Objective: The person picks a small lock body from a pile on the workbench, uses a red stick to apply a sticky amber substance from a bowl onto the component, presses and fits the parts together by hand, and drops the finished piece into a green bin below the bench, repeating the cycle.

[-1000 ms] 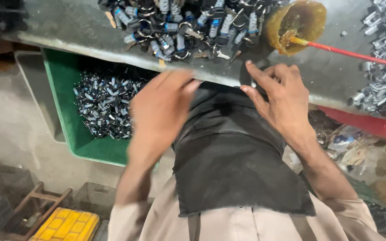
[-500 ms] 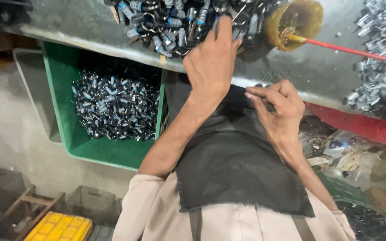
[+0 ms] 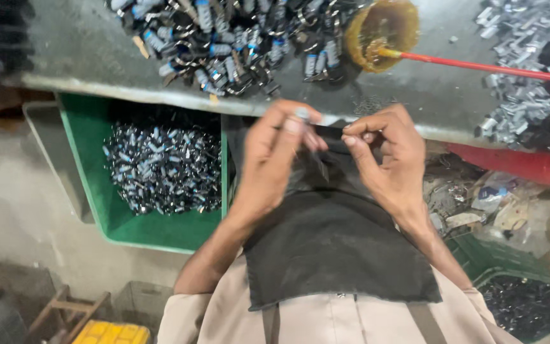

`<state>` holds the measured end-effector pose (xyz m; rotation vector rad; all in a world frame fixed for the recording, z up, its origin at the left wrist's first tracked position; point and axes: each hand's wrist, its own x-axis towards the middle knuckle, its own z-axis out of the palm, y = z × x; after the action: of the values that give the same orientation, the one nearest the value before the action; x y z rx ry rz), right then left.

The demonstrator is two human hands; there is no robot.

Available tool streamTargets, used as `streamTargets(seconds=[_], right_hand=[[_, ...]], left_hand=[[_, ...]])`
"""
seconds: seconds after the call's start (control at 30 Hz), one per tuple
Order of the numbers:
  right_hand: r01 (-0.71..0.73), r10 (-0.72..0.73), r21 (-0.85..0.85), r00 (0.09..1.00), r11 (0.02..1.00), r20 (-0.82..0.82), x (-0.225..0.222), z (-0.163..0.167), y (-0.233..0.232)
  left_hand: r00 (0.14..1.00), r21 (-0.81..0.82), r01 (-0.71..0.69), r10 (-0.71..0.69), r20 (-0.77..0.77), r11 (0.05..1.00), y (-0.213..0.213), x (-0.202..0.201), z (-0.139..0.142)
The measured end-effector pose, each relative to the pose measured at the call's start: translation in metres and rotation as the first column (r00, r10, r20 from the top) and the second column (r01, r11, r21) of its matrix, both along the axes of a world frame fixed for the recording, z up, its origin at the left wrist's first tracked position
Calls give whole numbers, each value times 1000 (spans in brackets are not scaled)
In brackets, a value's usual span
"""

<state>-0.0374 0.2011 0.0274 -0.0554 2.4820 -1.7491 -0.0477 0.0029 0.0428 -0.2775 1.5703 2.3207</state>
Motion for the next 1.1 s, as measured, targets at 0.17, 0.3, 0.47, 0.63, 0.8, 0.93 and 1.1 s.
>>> streamTargets(seconds=[0.17, 0.3, 0.47, 0.63, 0.8, 0.93, 1.1], right_hand=[[63, -32, -300, 994, 952, 108, 0, 2, -7], [79, -47, -277, 991, 958, 122, 3, 2, -9], [104, -41, -319, 979, 942, 199, 4, 7, -9], [117, -55, -271, 972, 955, 228, 6, 16, -9], [105, -72, -188, 982, 976, 176, 5, 20, -9], [84, -36, -239, 979, 967, 199, 3, 17, -7], [216, -18, -571, 943, 792, 332, -2, 4, 4]], left_hand=[[935, 480, -145, -39, 352, 865, 23, 28, -26], [946, 470, -140, -23, 325, 872, 24, 32, -28], [953, 455, -95, -51, 298, 886, 20, 31, -25], [940, 465, -105, -65, 335, 879, 20, 31, -27], [952, 415, -69, -64, 299, 907, 20, 32, -26], [961, 354, -21, -78, 265, 935, 20, 29, -25], [951, 395, 72, -182, 249, 916, 10, 23, -17]])
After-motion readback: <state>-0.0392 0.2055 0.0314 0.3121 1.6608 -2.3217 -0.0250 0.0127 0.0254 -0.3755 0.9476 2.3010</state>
